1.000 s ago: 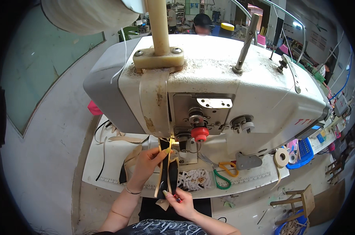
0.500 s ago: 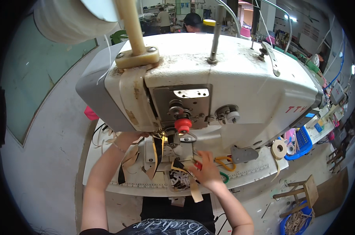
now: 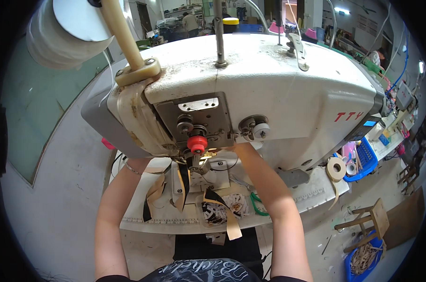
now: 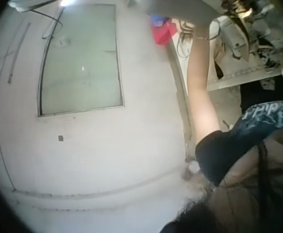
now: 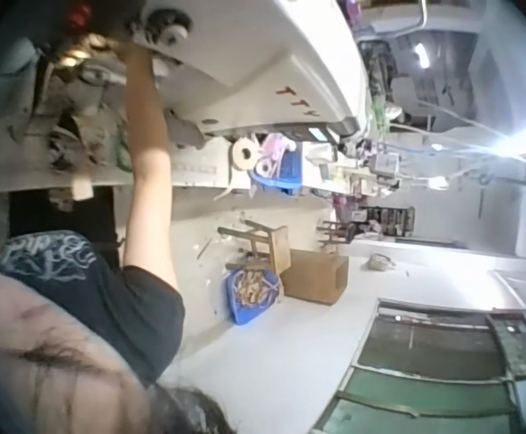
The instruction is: The person picks up leather pieces and straps from a table, moves to a sewing machine, and feeds the straps through the machine to stitch and trim their edges.
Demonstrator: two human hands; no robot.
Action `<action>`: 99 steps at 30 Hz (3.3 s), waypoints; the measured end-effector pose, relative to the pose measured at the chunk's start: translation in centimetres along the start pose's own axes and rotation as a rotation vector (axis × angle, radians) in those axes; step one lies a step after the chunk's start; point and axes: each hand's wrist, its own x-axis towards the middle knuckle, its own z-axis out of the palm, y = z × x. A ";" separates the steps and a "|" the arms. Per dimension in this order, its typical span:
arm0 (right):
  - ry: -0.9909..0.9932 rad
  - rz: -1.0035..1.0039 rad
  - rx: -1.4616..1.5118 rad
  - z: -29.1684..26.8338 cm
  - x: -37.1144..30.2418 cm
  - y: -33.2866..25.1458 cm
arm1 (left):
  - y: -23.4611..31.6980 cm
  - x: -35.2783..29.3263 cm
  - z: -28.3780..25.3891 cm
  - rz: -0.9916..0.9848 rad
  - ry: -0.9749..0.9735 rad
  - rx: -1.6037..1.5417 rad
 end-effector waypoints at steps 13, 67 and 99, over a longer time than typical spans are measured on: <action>0.173 -0.036 0.111 0.4 2.1 4.4 | -1.1 -0.4 1.8 0.533 0.325 0.146; 0.216 -0.205 0.511 14.4 -14.2 -3.8 | -3.7 -14.7 3.5 0.037 -0.223 -0.277; 0.429 -0.134 -0.309 12.9 -17.2 3.2 | -3.9 -11.3 2.8 -0.037 0.044 -0.325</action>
